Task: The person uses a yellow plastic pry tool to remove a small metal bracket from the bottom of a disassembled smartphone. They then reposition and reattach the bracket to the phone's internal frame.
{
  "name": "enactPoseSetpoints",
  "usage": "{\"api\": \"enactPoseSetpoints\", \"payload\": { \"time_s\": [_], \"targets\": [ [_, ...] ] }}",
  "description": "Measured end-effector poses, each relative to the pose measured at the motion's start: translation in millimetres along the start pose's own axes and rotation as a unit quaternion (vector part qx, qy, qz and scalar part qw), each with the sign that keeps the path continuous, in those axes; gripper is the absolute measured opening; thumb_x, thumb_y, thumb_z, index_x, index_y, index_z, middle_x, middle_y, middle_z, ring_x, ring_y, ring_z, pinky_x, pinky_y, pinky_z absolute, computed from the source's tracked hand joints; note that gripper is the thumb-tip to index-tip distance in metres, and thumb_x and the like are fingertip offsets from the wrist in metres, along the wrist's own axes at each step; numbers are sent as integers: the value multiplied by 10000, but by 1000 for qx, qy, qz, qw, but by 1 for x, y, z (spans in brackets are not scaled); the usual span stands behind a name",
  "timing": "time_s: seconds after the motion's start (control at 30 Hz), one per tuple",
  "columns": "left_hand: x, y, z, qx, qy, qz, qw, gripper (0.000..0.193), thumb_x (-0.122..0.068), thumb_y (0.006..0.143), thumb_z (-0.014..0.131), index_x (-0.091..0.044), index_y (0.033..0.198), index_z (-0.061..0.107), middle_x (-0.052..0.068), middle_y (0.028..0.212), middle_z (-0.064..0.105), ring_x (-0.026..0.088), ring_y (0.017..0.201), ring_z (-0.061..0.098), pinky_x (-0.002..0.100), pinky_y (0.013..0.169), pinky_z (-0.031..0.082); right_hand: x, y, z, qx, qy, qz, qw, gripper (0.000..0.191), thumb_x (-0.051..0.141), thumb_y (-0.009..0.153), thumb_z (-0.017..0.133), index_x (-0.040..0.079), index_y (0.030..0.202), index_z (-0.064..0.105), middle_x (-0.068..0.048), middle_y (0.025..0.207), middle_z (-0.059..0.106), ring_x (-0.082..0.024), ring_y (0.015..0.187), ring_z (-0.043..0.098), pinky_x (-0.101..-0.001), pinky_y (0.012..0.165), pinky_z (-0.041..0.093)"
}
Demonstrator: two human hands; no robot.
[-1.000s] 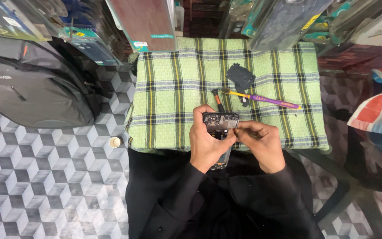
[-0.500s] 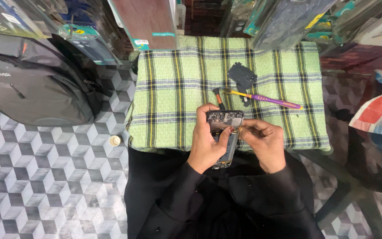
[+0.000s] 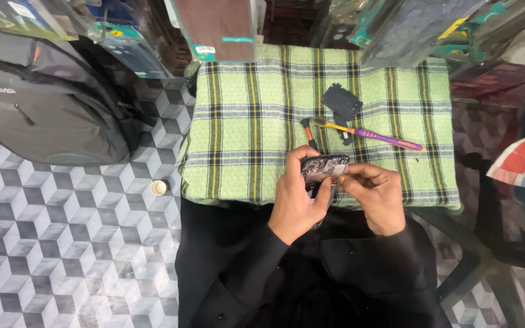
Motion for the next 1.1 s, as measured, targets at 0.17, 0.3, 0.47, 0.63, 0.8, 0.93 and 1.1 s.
{"api": "enactPoseSetpoints", "payload": {
  "time_s": [0.17, 0.3, 0.47, 0.63, 0.8, 0.93, 1.1],
  "targets": [
    [4, 6, -3, -28, -31, -16, 999, 507, 39, 879, 709, -34, 1289, 419, 143, 1028, 684, 234, 940, 756, 325, 837, 589, 9, 3, 2, 55, -1, 2, 998, 225, -62, 921, 685, -94, 1141, 722, -122, 1014, 762, -142, 866, 716, -286, 817, 607],
    [6, 8, -2, -30, -60, -51, 996, 493, 57, 878, 699, -39, 1267, 410, 125, 1006, 694, 182, 947, 757, 304, 840, 586, 13, 5, 4, 74, -5, 1, 997, 251, -44, 925, 682, -91, 1169, 714, -127, 1064, 763, -143, 908, 719, -299, 844, 615],
    [6, 8, -2, -26, -54, -42, 997, 485, 63, 880, 692, -41, 1260, 409, 123, 1022, 692, 186, 969, 758, 307, 863, 586, 10, 7, 2, 62, -8, 8, 998, 246, -55, 917, 689, -93, 1158, 721, -129, 1031, 767, -149, 864, 725, -287, 812, 610],
    [5, 7, -2, -26, -49, -41, 998, 480, 56, 877, 692, -32, 1264, 423, 129, 1018, 686, 197, 952, 752, 316, 854, 586, 5, 8, 0, 46, -13, 6, 999, 220, -77, 904, 689, -92, 1119, 731, -123, 973, 764, -143, 811, 722, -270, 778, 600],
    [3, 7, -2, -31, -32, -25, 999, 485, 49, 870, 698, -26, 1270, 432, 139, 1042, 674, 205, 955, 745, 321, 856, 586, 0, 7, 1, 23, -11, 2, 1000, 193, -86, 896, 688, -92, 1083, 737, -116, 935, 759, -134, 773, 710, -262, 751, 594],
    [4, 7, -2, -28, -37, -26, 999, 488, 47, 869, 702, -30, 1269, 433, 134, 1024, 684, 201, 959, 752, 319, 859, 586, -3, 7, 2, 16, -8, -2, 1000, 175, -89, 899, 675, -95, 1063, 736, -116, 918, 759, -135, 772, 715, -260, 754, 595],
    [9, 9, -3, -26, -66, -51, 996, 460, 29, 877, 688, -42, 1249, 426, 102, 995, 699, 151, 937, 742, 296, 818, 587, -5, 10, 2, 31, -4, 11, 999, 203, -79, 905, 674, -96, 1098, 735, -120, 954, 762, -140, 793, 704, -270, 768, 587]
  ]
}}
Point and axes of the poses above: each hand's wrist, its own y-axis towards the middle knuckle, its own z-axis out of the palm, x = y × z, the point moved 2 cm from there along y, towards the middle knuckle
